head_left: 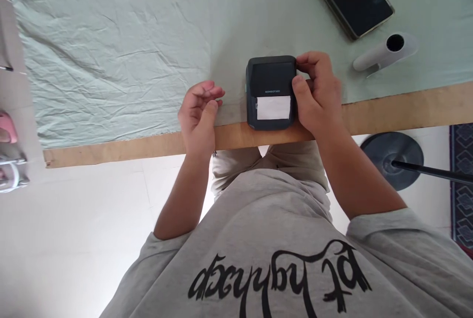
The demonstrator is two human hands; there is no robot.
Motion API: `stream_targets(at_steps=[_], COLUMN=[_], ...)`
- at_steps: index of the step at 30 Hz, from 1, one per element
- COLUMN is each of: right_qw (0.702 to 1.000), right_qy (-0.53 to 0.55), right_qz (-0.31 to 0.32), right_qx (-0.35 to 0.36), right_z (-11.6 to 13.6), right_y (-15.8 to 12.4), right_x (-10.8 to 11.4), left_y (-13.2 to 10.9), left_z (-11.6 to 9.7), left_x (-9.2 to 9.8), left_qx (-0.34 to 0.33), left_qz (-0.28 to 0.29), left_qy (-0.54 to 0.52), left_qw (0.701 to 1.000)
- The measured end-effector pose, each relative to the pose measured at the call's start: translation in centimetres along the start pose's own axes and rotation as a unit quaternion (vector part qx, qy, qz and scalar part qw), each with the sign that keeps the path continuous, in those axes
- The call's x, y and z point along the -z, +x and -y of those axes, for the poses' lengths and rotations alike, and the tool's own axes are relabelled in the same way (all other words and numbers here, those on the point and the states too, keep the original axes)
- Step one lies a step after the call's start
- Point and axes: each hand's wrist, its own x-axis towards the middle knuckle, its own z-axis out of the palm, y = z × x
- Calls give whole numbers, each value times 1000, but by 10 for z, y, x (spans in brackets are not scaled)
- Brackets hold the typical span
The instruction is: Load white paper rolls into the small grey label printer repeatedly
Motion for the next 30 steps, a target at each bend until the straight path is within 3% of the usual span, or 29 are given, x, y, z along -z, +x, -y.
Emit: stream_targets(at_steps=[8, 16, 20, 30], right_qw=[1000, 1000, 1000, 1000], right_qy=[-6, -15, -7, -1], right_qz=[15, 5, -1, -5], right_qx=[3, -6, 2, 3], right_z=[0, 4, 2, 4], right_y=[0, 1, 1, 0], right_x=[1, 2, 1, 0], left_y=[0, 1, 2, 3], left_z=[-4, -12, -15, -20], left_x=[-7, -13, -15, -15], left_qx=[-9, 17, 16, 19], left_qz=[3, -33, -42, -23], left_qy=[28, -45, -26, 2], left_qw=[1000, 998, 999, 1000])
